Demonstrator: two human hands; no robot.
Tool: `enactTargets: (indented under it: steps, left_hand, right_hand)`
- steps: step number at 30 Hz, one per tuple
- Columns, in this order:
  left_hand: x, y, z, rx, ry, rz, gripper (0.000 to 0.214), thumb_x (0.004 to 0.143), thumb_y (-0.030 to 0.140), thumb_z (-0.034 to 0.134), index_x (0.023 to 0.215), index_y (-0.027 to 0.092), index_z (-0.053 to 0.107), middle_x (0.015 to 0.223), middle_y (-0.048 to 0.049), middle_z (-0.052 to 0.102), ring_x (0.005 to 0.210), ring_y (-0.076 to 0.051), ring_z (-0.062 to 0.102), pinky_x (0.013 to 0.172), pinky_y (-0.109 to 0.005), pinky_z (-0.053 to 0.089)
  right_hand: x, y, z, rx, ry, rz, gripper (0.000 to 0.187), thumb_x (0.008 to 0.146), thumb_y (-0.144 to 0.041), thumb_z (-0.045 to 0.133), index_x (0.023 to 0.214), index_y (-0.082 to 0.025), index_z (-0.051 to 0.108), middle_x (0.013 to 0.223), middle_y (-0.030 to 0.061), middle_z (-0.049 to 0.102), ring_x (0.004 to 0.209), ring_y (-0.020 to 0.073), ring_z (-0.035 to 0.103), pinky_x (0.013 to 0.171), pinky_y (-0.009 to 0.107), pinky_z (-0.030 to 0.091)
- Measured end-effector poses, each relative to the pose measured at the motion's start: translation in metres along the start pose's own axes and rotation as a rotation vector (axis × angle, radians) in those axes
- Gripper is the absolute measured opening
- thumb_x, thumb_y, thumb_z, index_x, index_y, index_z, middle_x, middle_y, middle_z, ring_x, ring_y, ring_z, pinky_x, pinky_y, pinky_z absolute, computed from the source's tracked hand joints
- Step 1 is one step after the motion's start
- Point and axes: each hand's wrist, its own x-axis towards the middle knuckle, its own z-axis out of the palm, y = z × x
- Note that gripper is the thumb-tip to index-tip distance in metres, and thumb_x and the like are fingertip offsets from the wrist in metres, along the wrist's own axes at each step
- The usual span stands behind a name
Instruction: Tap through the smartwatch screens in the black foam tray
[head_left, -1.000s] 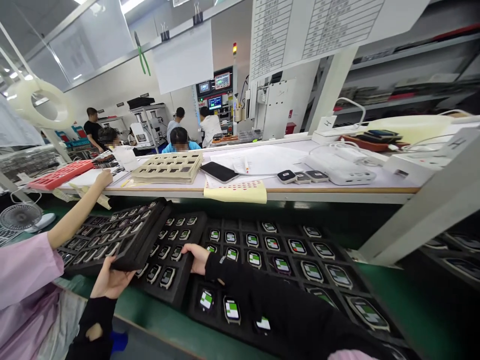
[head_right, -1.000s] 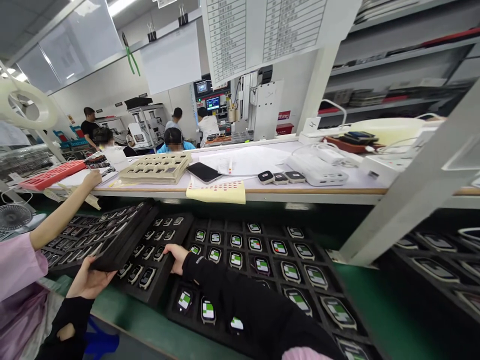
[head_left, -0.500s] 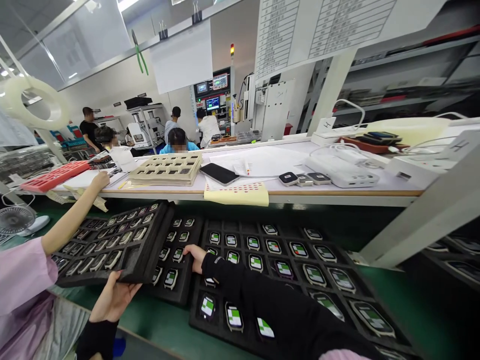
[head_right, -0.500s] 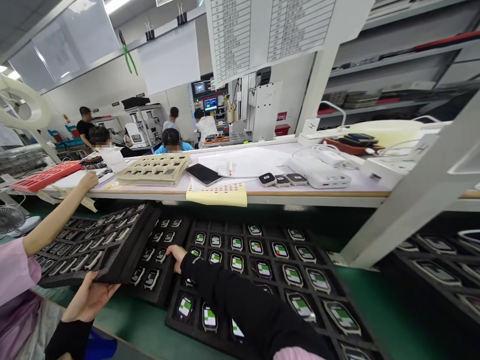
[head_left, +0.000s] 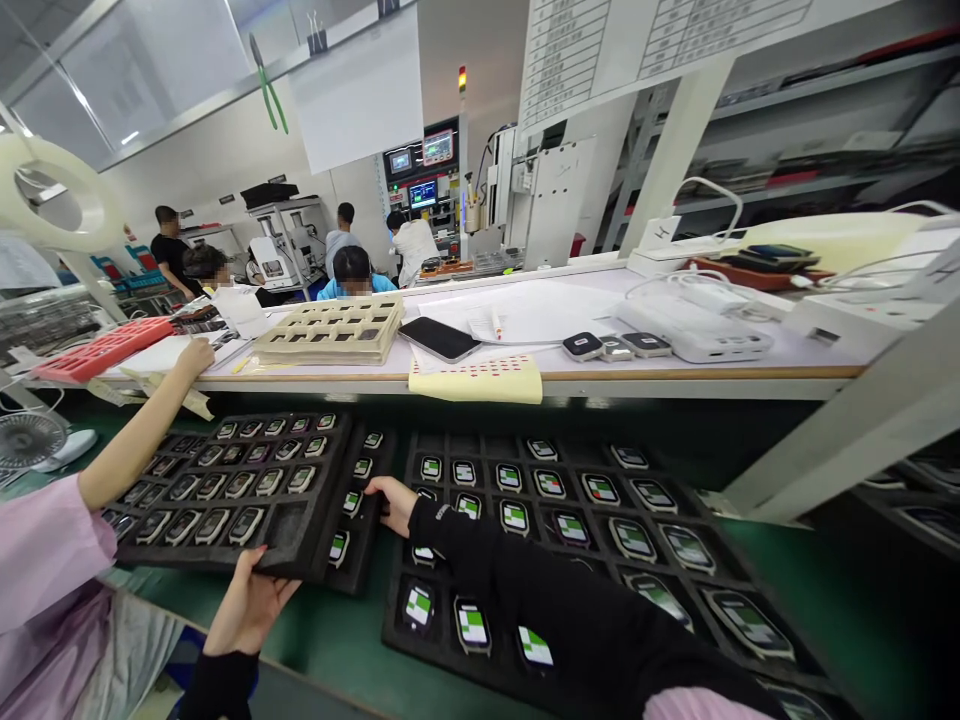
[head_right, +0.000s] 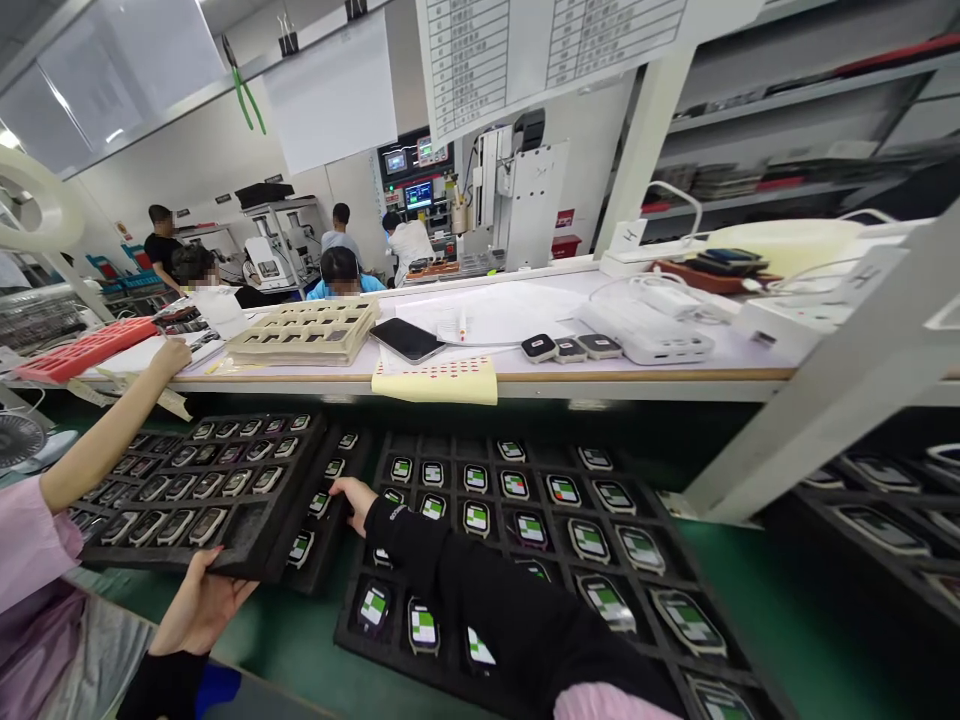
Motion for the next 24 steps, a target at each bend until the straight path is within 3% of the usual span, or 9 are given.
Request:
enactTargets:
  steps: [3, 11, 20, 24]
  left_hand:
    - [-0.001, 0.003, 0.003, 0.001, 0.005, 0.003, 0.028, 0.092, 0.019, 0.048, 0.118, 0.016, 0.058, 0.103, -0.0127, 0.073, 0.096, -0.027, 0.071, 0.085, -0.039, 0.058]
    - [-0.002, 0.002, 0.005, 0.015, 0.024, 0.007, 0.042, 0.090, 0.020, 0.050, 0.131, 0.015, 0.053, 0.107, -0.0134, 0.072, 0.099, -0.029, 0.070, 0.093, -0.043, 0.055]
    - [-0.003, -0.008, -0.007, -0.030, 0.005, 0.020, 0.033, 0.087, 0.023, 0.052, 0.119, 0.018, 0.058, 0.116, -0.0144, 0.069, 0.112, -0.031, 0.064, 0.107, -0.051, 0.045]
    - [-0.009, -0.021, -0.004, -0.036, 0.050, -0.047, 0.044, 0.081, 0.024, 0.060, 0.125, 0.021, 0.054, 0.125, -0.0148, 0.065, 0.122, -0.035, 0.057, 0.109, -0.053, 0.043]
  right_hand:
    - [-0.001, 0.000, -0.006, -0.040, 0.006, 0.010, 0.028, 0.099, -0.032, 0.063, 0.120, -0.014, 0.059, 0.117, 0.0094, 0.059, 0.097, 0.0230, 0.062, 0.082, 0.040, 0.056]
    - [-0.005, 0.026, 0.004, -0.085, 0.016, -0.071, 0.030, 0.099, -0.033, 0.063, 0.122, -0.015, 0.058, 0.120, 0.0099, 0.058, 0.100, 0.0242, 0.061, 0.084, 0.042, 0.056]
    - [0.002, 0.038, 0.011, -0.129, 0.000, -0.124, 0.031, 0.099, -0.033, 0.063, 0.124, -0.015, 0.058, 0.121, 0.0101, 0.058, 0.101, 0.0247, 0.061, 0.085, 0.043, 0.056]
    - [0.001, 0.042, 0.009, -0.148, -0.013, -0.173, 0.032, 0.099, -0.033, 0.063, 0.124, -0.015, 0.057, 0.122, 0.0102, 0.057, 0.103, 0.0252, 0.061, 0.086, 0.044, 0.055]
